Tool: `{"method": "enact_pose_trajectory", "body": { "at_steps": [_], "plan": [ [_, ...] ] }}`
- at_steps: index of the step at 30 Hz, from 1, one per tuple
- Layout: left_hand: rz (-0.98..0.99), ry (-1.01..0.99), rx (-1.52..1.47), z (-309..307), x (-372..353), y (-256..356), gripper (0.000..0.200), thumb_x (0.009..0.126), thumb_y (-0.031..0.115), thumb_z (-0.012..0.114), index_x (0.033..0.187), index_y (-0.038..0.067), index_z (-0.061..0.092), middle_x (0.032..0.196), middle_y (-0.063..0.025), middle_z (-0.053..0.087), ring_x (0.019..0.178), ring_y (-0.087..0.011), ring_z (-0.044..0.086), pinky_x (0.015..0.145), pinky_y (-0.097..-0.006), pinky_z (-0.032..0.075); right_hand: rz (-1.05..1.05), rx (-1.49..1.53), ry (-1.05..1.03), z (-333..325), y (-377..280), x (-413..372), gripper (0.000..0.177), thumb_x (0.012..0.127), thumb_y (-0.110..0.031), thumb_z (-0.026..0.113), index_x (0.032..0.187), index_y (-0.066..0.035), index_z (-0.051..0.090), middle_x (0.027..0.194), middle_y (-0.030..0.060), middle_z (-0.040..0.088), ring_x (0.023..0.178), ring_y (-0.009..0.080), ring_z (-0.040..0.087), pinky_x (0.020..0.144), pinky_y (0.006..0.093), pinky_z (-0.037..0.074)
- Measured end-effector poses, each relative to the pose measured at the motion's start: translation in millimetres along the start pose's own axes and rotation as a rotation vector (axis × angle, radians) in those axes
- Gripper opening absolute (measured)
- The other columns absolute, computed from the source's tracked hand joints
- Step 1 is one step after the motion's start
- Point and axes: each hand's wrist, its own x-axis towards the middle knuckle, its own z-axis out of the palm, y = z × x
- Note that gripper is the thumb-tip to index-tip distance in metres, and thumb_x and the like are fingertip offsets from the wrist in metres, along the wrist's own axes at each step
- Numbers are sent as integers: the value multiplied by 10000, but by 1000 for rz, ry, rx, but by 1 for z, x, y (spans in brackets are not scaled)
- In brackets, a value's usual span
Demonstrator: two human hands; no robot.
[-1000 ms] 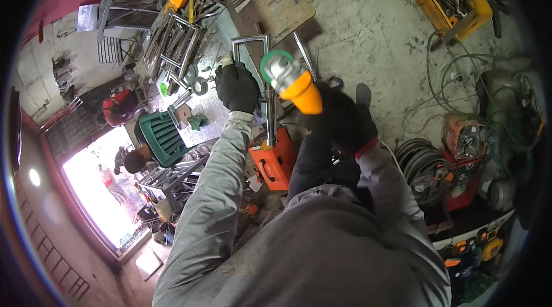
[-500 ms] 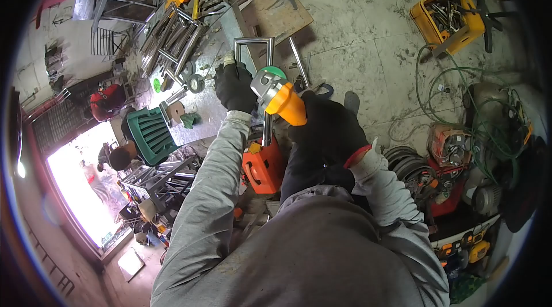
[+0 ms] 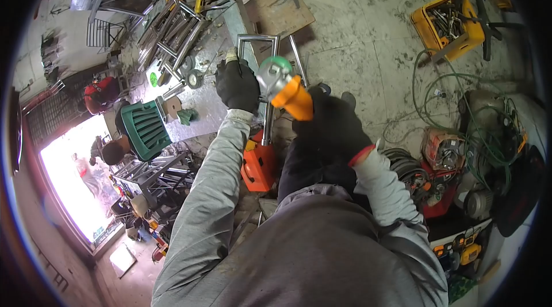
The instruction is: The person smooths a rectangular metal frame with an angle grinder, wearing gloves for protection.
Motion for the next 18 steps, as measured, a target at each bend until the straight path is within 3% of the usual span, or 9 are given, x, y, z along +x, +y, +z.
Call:
{"method": "enact_pose_trajectory", "body": {
  "at_steps": [3, 6, 9, 13, 18],
  "plan": [
    [-15, -2, -5, -1, 0, 0, 370, 1059, 343, 588, 1292, 94, 731, 1293, -282, 707, 1133, -494, 698, 969, -604, 536, -8, 40, 45, -16, -4, 26, 444, 922, -298, 833, 1254, -56, 664, 1045, 217, 761, 1000, 452, 753, 864, 490, 599],
    [18, 18, 22, 3, 1, -3, 370, 1055, 341, 591, 1292, 95, 734, 1262, -271, 704, 1102, -489, 700, 952, -602, 537, 3, 199, 37, -11, 0, 11, 442, 918, -309, 841, 1233, -55, 665, 1037, 214, 758, 978, 453, 748, 852, 491, 598],
    [27, 28, 35, 5, 0, -3, 363, 1054, 346, 594, 1260, 84, 738, 1236, -265, 698, 1092, -488, 697, 947, -600, 538, -72, 65, 26, 4, 9, -15, 423, 915, -298, 850, 1210, -53, 672, 1041, 205, 761, 965, 434, 755, 850, 477, 598],
    [25, 28, 41, 5, 1, -4, 354, 1057, 356, 597, 1228, 80, 740, 1227, -268, 700, 1089, -489, 695, 949, -601, 536, 0, 2, 48, 4, 8, 5, 439, 910, -299, 858, 1229, -57, 678, 1067, 200, 768, 1002, 420, 766, 859, 465, 600],
    [32, 56, 50, 5, 0, -3, 353, 1058, 345, 599, 1217, 63, 739, 1205, -274, 707, 1094, -495, 691, 950, -601, 535, 13, 285, 49, -8, 8, 15, 469, 890, -313, 872, 1238, -65, 681, 1106, 189, 775, 1028, 408, 766, 875, 465, 600]
  ]
}}
